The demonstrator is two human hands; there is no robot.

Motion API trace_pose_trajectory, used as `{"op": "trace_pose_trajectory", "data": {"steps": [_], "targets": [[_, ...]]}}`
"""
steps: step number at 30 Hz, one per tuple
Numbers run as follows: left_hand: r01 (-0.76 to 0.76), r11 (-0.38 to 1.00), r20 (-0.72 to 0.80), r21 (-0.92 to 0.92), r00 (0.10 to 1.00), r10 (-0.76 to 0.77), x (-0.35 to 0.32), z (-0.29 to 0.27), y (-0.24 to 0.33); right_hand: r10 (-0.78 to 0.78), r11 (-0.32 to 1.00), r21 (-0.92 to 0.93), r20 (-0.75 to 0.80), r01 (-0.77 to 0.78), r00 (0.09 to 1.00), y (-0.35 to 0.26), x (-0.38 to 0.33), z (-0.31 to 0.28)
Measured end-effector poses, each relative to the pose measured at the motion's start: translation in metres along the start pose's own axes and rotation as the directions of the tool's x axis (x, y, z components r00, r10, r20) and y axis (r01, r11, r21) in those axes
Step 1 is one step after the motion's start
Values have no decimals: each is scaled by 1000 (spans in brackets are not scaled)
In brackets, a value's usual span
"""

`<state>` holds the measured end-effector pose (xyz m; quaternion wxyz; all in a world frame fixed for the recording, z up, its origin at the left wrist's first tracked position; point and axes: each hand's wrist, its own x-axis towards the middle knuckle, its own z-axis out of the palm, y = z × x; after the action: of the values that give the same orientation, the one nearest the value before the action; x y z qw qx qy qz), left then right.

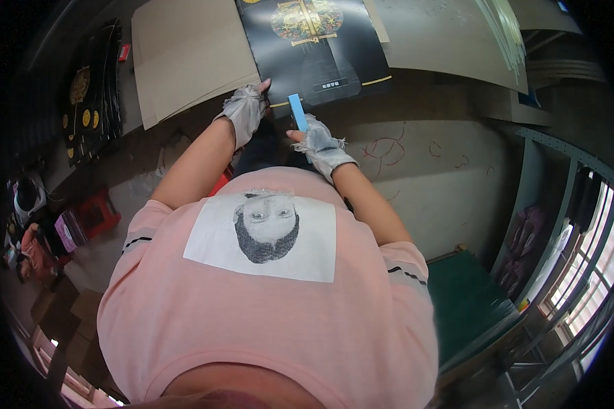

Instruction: Packing and folding gift boxes in a warehouse setting using a tape dispenser.

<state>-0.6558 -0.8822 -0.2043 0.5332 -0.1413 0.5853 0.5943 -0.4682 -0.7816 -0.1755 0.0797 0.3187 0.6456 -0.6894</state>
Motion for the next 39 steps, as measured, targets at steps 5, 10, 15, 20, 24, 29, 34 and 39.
{"op": "trace_pose_trajectory", "data": {"steps": [5,10,15,20,24,29,34,39], "targets": [[14,999,49,48,999,-16,-3,7,-2,-81,982,-172,-47,72,996,18,4,-1],[-11,1000,17,10,1000,11,-10,15,-2,-164,904,-412,-95,111,982,12,1,-3],[-75,861,-107,503,983,148,28,-12,-15,-297,833,-502,-49,234,954,15,0,-7],[-466,443,102,766,768,632,-12,15,0,-255,957,-159,-70,242,964,-1,-22,-15],[-460,543,206,702,862,463,-72,72,59,47,879,476,-164,37,985,-1,-55,-46],[-528,567,440,633,847,297,-33,145,119,219,780,617,-424,104,879,-4,-66,-64],[-667,-656,934,354,210,290,81,161,79,178,722,660,-466,207,867,-27,-36,-56],[-731,145,242,667,396,886,-20,8,110,185,815,575,-377,72,908,-32,-15,-52]]}}
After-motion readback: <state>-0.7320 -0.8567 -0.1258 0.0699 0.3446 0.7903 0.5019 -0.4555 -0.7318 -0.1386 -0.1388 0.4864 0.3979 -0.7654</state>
